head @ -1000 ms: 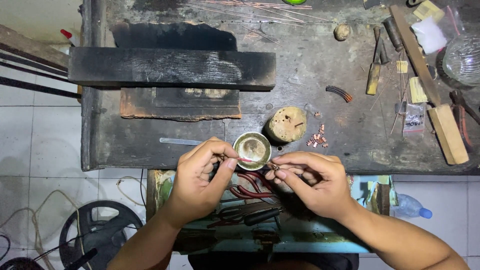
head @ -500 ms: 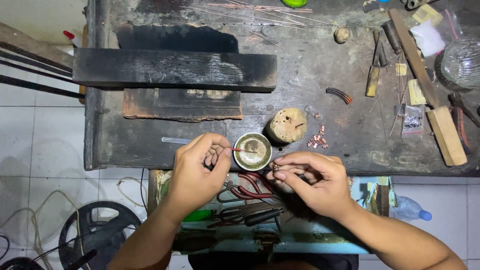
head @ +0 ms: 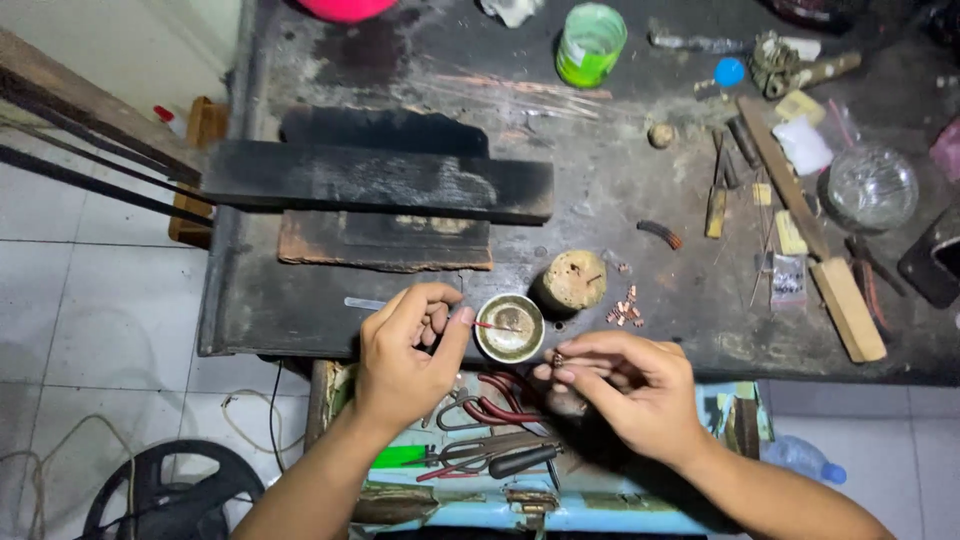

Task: Assembling small metal jewelry components and soldering them using a blowtorch at a workbench.

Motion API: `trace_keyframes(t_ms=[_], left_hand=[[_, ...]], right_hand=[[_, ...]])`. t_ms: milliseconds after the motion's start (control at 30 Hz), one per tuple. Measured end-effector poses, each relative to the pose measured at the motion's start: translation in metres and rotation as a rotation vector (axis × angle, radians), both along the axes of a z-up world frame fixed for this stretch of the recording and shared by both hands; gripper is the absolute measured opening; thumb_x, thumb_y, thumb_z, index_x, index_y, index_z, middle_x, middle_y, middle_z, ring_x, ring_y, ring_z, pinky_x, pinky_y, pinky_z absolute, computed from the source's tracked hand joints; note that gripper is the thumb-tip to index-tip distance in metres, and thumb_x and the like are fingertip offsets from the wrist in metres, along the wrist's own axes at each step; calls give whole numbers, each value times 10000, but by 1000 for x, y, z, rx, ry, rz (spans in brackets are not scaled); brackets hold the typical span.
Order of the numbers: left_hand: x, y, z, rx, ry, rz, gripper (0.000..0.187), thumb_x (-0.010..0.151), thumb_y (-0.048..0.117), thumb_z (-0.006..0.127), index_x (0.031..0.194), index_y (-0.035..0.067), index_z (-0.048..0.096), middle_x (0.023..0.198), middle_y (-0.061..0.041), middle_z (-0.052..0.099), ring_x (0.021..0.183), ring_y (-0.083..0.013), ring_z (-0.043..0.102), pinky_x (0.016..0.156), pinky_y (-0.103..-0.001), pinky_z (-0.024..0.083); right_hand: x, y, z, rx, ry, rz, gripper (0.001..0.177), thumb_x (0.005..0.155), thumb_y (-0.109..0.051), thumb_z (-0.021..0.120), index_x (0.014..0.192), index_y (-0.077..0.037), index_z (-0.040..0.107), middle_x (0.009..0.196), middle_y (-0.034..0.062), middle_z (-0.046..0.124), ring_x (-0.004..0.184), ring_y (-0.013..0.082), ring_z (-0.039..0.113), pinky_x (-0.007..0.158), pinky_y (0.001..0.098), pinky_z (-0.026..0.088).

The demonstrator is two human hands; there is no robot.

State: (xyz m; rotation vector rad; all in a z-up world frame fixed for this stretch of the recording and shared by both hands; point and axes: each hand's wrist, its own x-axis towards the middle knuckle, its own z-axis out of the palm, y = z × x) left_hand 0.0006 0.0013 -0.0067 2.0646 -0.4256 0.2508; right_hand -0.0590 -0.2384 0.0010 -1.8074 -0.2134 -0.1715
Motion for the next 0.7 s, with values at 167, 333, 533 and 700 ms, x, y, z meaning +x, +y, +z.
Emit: trace_keyframes(t_ms=[167,333,533,700], left_hand=[[4,-2,-6,-77,-110,60,89,952,131,666,958,41,668,675,-5,495,596,-134,443,554,-299,399],[6,-7,-16,-124,-179,112,85,951,114,675,972,32,674,691,-19,508,610,-145,461,574,-303,426],[10,-9,-22,-135,-239,125,84,959,95,647,963,11,650,715,-37,475,636,-176,479,626,-325,463],[15,-9,-28,-204,-271,173,51,901,104,716,918,60,697,596,-37,513,485,-216,536,479,-302,507]], right_hand=[[25,-11,45,-241,-151,36,168,800,-85,820,956,-47,771,930,73,817,770,110,810,792,207,670],[91,-12,86,-470,-358,213,184,825,-124,820,984,-45,771,980,83,806,847,168,810,812,251,656],[178,9,84,-719,-348,506,168,911,-139,768,1056,-54,749,1036,77,796,929,230,771,890,373,602],[212,26,69,-747,-170,596,71,889,-17,693,944,-21,737,858,201,753,837,442,736,768,523,564]])
